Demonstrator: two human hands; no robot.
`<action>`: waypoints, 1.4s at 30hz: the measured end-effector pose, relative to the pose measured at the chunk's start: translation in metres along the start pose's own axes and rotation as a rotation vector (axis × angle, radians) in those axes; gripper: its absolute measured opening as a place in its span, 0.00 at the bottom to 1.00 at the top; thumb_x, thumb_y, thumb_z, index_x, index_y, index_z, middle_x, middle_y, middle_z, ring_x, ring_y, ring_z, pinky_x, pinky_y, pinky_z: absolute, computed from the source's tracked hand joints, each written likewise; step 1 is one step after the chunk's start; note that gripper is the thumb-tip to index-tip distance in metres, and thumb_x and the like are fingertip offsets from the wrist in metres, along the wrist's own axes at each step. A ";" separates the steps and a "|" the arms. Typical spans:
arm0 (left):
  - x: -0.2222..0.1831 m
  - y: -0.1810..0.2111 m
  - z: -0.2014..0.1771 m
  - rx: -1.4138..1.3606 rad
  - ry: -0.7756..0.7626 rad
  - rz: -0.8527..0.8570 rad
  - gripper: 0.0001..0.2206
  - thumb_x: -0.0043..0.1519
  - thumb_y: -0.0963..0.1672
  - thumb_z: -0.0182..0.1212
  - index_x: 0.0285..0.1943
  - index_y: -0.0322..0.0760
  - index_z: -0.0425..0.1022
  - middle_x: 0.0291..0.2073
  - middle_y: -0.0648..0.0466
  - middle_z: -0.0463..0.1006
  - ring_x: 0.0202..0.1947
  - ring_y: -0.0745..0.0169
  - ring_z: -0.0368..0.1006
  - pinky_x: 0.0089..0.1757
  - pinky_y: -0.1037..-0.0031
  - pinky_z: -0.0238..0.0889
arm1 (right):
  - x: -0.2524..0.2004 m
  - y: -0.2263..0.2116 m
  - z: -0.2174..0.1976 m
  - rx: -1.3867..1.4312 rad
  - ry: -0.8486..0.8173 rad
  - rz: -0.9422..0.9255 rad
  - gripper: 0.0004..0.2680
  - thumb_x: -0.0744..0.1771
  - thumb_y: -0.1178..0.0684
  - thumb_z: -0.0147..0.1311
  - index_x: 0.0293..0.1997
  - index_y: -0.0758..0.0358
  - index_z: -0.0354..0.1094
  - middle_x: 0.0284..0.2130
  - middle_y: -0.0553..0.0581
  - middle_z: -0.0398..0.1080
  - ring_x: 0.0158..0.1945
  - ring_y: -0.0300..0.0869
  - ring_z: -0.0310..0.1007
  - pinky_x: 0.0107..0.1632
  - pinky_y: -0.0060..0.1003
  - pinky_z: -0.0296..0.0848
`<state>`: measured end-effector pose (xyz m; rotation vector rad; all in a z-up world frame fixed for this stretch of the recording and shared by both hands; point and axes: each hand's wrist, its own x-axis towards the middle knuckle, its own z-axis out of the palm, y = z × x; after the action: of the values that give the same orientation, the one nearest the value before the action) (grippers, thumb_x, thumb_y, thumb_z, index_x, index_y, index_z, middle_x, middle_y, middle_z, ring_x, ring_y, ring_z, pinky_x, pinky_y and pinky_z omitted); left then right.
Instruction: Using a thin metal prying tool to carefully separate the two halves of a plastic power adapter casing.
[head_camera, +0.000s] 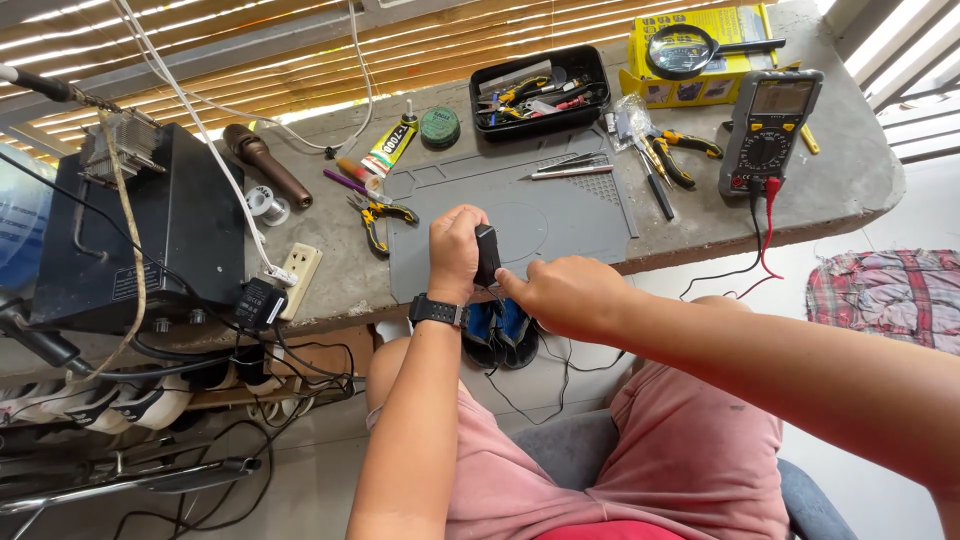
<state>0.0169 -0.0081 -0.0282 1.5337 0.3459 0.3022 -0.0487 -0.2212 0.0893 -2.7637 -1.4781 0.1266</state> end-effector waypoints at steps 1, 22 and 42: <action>0.000 0.001 0.001 -0.002 0.002 0.001 0.10 0.57 0.46 0.58 0.26 0.41 0.81 0.14 0.50 0.69 0.20 0.64 0.64 0.26 0.77 0.57 | -0.001 0.001 0.000 -0.002 0.000 -0.002 0.20 0.72 0.59 0.58 0.77 0.56 0.72 0.40 0.71 0.85 0.35 0.56 0.90 0.32 0.58 0.89; -0.016 0.043 -0.008 -0.420 0.018 -0.212 0.15 0.65 0.50 0.65 0.28 0.39 0.77 0.19 0.48 0.71 0.17 0.57 0.74 0.23 0.72 0.69 | 0.051 0.021 -0.013 0.801 -0.011 0.341 0.11 0.71 0.57 0.47 0.47 0.67 0.81 0.32 0.68 0.82 0.39 0.58 0.86 0.40 0.54 0.87; -0.016 0.018 -0.016 -0.488 -0.136 -0.119 0.27 0.66 0.39 0.65 0.77 0.31 0.69 0.55 0.43 0.75 0.51 0.55 0.76 0.56 0.60 0.79 | 0.048 0.024 -0.062 0.861 -0.135 0.423 0.13 0.72 0.61 0.53 0.64 0.77 0.77 0.38 0.67 0.88 0.39 0.52 0.92 0.53 0.51 0.87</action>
<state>-0.0031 0.0002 -0.0100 1.0429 0.2326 0.1708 0.0019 -0.1925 0.1470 -2.2828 -0.5794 0.7554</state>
